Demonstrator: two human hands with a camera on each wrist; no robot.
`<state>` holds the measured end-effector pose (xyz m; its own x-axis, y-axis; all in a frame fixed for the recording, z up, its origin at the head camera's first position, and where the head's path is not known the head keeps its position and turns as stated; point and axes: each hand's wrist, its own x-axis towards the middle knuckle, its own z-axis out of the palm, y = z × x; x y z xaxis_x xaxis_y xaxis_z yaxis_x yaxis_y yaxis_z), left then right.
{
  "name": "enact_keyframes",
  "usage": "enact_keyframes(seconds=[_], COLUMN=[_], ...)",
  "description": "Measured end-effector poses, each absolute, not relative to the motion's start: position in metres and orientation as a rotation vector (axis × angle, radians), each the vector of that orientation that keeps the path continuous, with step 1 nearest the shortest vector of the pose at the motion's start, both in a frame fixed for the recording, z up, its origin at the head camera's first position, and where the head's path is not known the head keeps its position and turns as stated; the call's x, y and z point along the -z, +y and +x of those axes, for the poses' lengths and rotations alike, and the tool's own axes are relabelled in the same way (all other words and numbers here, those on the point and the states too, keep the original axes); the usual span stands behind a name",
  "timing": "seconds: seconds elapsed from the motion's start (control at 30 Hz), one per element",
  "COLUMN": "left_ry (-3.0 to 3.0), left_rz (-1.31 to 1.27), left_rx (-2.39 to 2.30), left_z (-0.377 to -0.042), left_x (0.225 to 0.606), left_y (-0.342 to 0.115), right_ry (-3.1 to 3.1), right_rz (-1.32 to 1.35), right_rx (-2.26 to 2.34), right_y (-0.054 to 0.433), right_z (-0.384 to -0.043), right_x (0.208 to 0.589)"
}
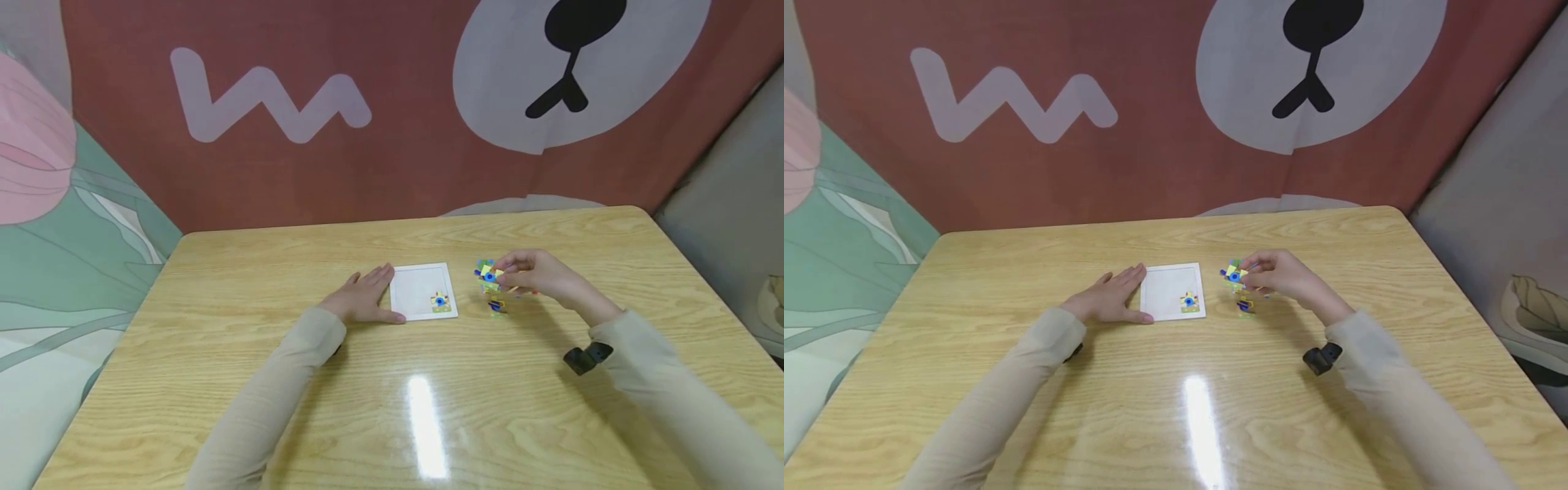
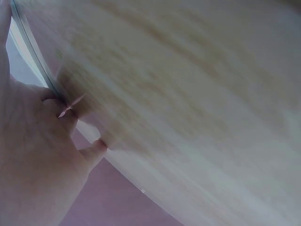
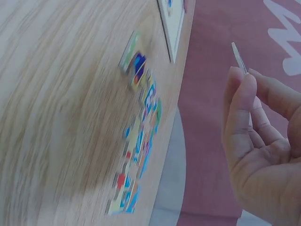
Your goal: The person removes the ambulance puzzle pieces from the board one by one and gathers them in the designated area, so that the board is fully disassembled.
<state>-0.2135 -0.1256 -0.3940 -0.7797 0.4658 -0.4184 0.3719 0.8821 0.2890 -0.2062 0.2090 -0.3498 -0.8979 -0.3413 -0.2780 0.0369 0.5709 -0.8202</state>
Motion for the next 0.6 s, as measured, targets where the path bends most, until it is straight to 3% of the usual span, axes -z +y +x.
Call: enact_keyframes(seconds=[0.6], left_ry=[2.562], left_rz=[0.612], left_rx=[-0.248], left_z=[-0.215], left_x=[0.395], left_y=[-0.127], right_ry=[2.445], right_rz=[-0.267], right_rx=[1.106], right_y=[0.246], right_z=[-0.202], right_x=[0.359])
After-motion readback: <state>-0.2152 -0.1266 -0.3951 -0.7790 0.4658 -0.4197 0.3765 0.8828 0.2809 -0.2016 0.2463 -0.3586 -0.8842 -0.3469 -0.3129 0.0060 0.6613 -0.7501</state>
